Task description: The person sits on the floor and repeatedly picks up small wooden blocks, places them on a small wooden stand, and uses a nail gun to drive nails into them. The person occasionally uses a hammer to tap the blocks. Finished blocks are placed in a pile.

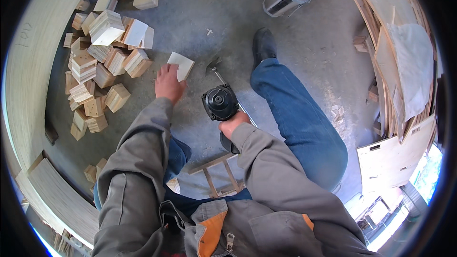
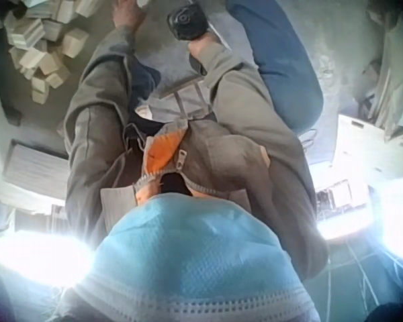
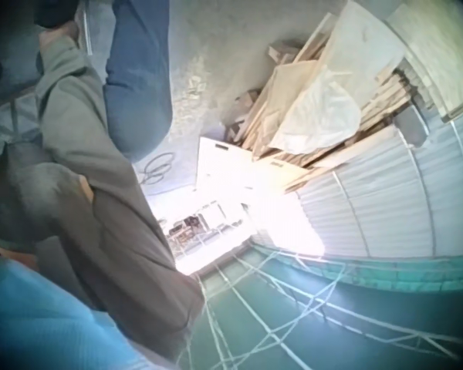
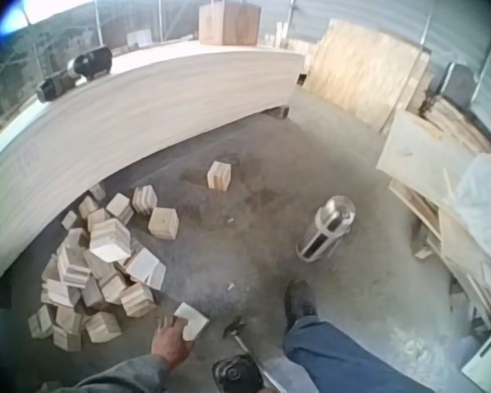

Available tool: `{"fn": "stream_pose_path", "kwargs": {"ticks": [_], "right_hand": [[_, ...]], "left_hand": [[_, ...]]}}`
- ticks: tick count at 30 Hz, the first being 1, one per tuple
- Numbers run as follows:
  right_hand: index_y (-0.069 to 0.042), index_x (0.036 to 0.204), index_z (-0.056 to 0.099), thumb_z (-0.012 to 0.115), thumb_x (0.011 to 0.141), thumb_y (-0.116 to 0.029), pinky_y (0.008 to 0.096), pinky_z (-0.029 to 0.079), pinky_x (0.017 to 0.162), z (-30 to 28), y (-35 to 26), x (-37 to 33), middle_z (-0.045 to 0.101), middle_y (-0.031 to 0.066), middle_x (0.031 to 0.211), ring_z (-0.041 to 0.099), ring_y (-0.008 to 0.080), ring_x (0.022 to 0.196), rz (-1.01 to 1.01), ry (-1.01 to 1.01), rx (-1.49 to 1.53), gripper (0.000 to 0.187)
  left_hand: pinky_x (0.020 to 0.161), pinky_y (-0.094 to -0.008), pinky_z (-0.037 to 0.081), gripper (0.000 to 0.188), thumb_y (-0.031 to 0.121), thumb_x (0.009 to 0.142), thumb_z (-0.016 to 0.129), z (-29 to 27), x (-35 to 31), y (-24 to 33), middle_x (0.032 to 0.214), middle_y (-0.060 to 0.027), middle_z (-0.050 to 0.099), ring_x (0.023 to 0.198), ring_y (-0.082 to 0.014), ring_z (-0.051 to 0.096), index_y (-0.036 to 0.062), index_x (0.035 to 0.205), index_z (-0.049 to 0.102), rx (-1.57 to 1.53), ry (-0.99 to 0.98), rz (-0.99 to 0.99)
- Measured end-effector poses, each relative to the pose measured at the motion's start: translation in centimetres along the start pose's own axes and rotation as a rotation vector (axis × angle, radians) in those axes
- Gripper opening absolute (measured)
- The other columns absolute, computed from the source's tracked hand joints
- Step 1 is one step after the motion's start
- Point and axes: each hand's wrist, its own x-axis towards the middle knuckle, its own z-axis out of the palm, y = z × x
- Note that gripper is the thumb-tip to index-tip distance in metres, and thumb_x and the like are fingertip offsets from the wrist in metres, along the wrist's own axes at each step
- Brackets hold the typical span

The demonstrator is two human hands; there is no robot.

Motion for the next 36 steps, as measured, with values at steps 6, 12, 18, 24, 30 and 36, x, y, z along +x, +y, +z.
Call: {"fn": "stream_pose_path", "kwargs": {"ticks": [6,12,18,24,30,36], "right_hand": [[-0.003,0.108,0.074,0.077,0.07,-0.019,0.0384,0.056,0.092,-0.5,-0.3,-0.2,0.074,0.0207,0.108,0.072,0.0336,0.104,-0.043,0.02,-0.014,0.041],[0.0,0.105,0.073,0.077,0.071,-0.019,0.0387,0.056,0.086,-0.7,0.0,0.7,0.075,0.0213,0.101,0.073,0.0333,0.097,0.029,-0.047,-0.025,0.039],[0.001,0.101,0.073,0.076,0.071,-0.018,0.039,0.058,0.079,0.4,1.2,0.9,0.075,0.0202,0.093,0.074,0.033,0.086,-0.118,0.064,-0.035,0.036],[0.001,0.098,0.073,0.076,0.071,-0.018,0.0393,0.058,0.076,0.2,0.8,0.9,0.075,0.0197,0.087,0.075,0.0324,0.081,-0.026,0.039,-0.006,0.033],[0.001,0.096,0.073,0.076,0.071,-0.018,0.039,0.058,0.075,0.3,0.3,0.5,0.074,0.0197,0.085,0.075,0.0314,0.078,-0.051,0.06,-0.029,0.032],[0.001,0.095,0.073,0.076,0.071,-0.02,0.0388,0.058,0.074,0.3,0.2,0.7,0.074,0.0198,0.084,0.074,0.0315,0.077,-0.05,0.037,-0.073,0.032]], "left_hand": [[0.1,-0.0485,0.048,0.046,0.02,0.079,0.073,-0.4,2.0,-2.9,0.131,-0.0148,0.057,0.122,-0.0408,0.053,0.0078,0.122,0.061,-0.078,0.018,-0.009],[0.104,-0.0477,0.046,0.067,0.03,0.079,0.076,-1.4,2.8,-4.8,0.14,-0.0187,0.052,0.129,-0.0415,0.05,0.0053,0.136,0.051,-0.09,-0.017,-0.18],[0.105,-0.0492,0.046,0.087,0.033,0.072,0.084,-1.8,2.0,-1.9,0.141,-0.0202,0.051,0.129,-0.0406,0.052,0.0053,0.143,0.041,0.086,0.015,-0.199],[0.102,-0.0482,0.047,0.082,0.029,0.072,0.081,-0.6,2.2,-3.3,0.132,-0.0218,0.058,0.117,-0.0384,0.061,0.0016,0.139,0.043,-0.153,0.056,-0.263],[0.096,-0.046,0.046,0.058,0.035,0.085,0.068,3.9,0.5,-6.1,0.115,-0.0157,0.065,0.106,-0.0317,0.065,0.0007,0.129,0.054,-1.302,-0.162,-0.687],[0.099,-0.0462,0.046,0.048,0.039,0.094,0.057,6.9,-4.1,-3.8,0.118,-0.017,0.066,0.109,-0.0285,0.065,-0.0002,0.12,0.059,-1.82,-0.276,-0.971]]}}
